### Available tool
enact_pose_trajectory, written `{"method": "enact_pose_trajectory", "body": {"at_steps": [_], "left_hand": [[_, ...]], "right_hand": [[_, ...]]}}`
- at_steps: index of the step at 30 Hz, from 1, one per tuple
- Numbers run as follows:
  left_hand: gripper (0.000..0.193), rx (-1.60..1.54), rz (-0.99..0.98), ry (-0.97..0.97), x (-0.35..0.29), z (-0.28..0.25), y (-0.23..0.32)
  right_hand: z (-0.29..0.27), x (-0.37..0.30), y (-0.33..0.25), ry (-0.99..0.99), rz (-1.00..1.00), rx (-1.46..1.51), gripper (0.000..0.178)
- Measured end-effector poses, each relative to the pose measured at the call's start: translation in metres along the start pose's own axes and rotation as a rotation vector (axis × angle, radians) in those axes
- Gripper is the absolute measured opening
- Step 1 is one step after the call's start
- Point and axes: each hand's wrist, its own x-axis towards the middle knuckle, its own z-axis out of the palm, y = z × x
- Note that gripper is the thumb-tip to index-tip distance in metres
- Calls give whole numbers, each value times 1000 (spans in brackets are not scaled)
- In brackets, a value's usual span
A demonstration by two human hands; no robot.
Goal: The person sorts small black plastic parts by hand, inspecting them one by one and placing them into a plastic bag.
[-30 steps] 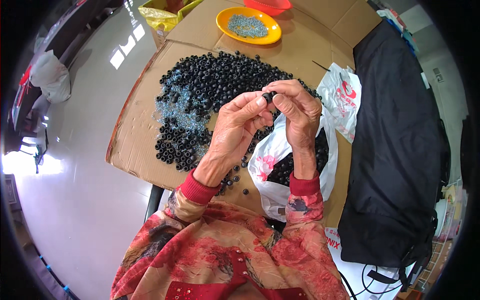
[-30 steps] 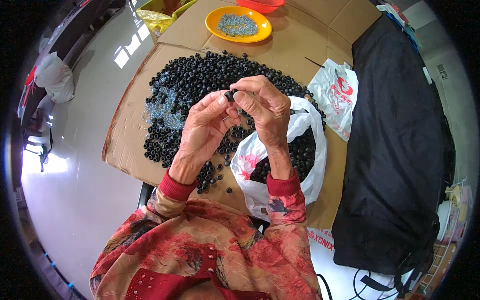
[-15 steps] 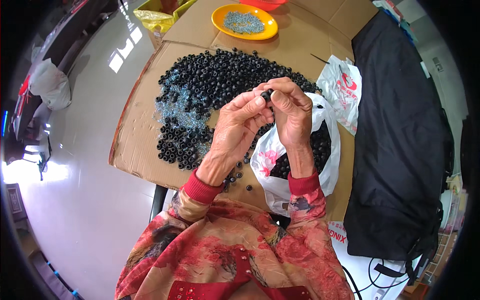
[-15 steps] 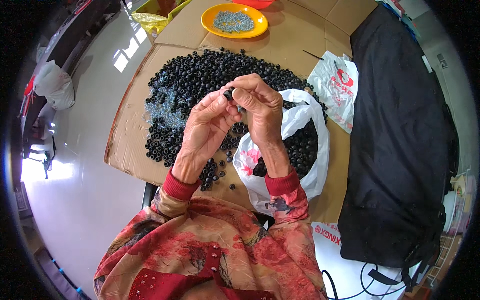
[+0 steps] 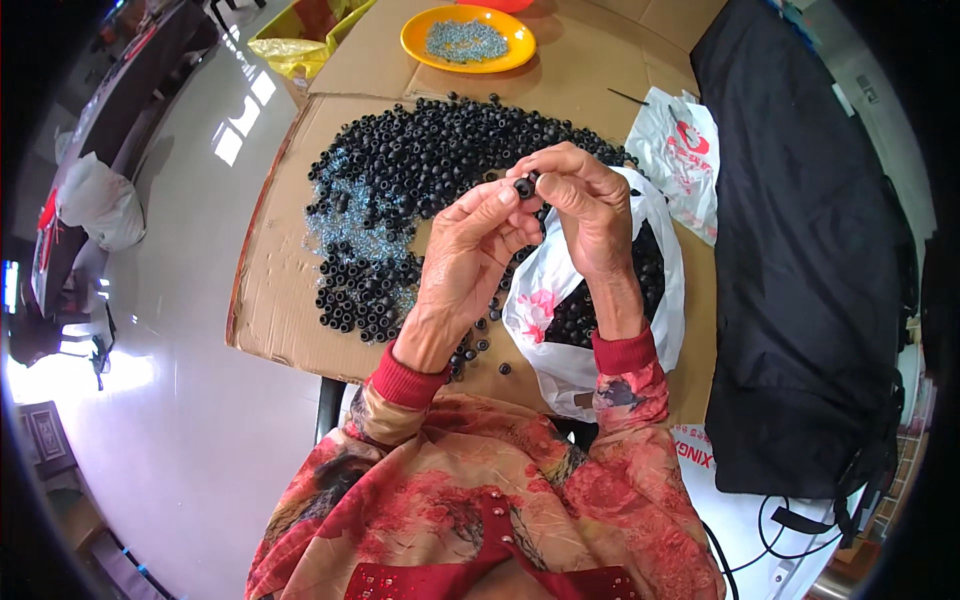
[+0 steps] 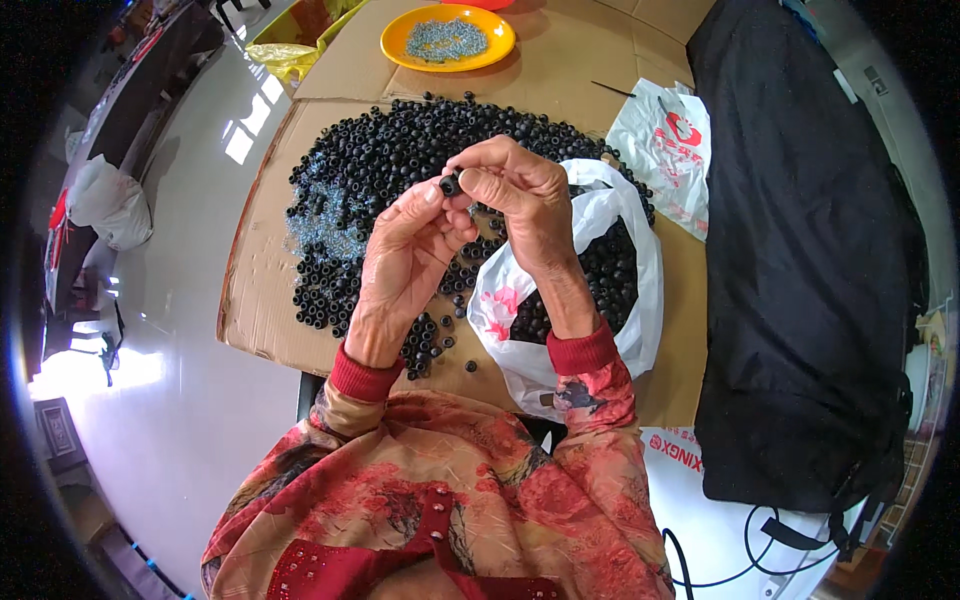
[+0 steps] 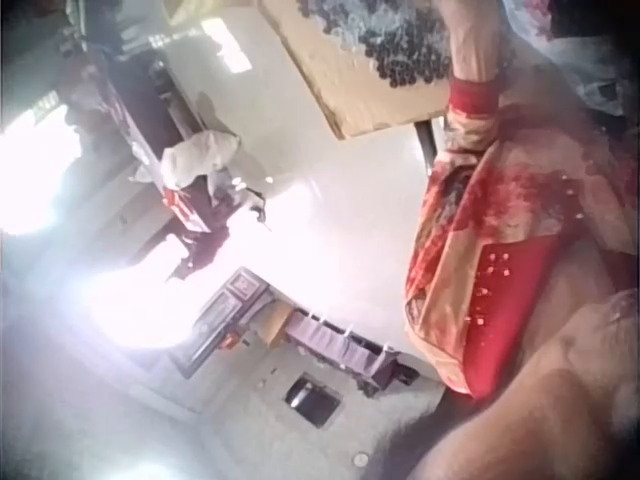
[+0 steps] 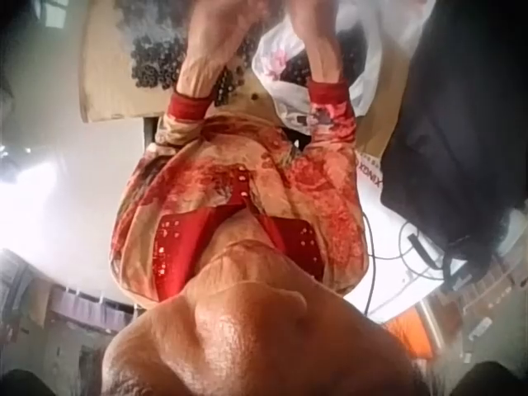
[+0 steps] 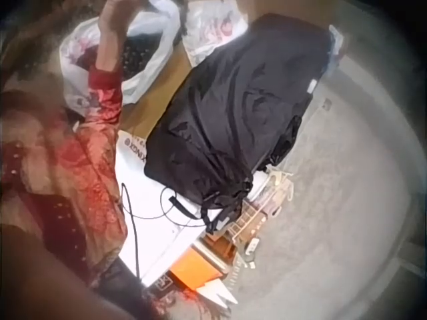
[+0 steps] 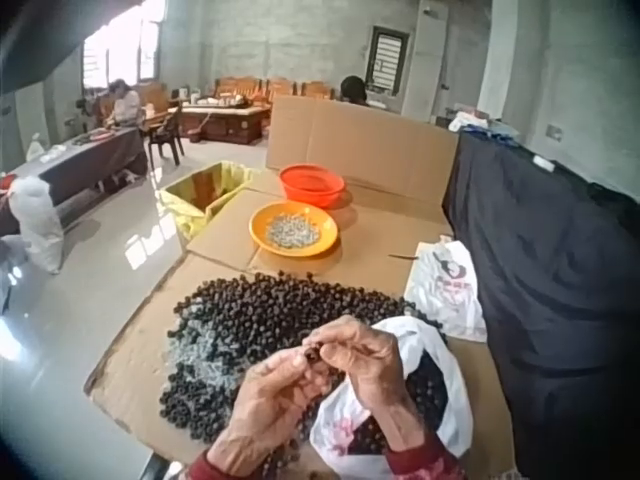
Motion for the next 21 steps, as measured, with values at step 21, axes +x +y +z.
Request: {"method": "enact_pose_trajectory", "body": {"at_steps": [21], "left_hand": [[20,84,39,40,2,6,-19]], "right_hand": [[-18,-10,-12,-31,-94,-219,12]]}}
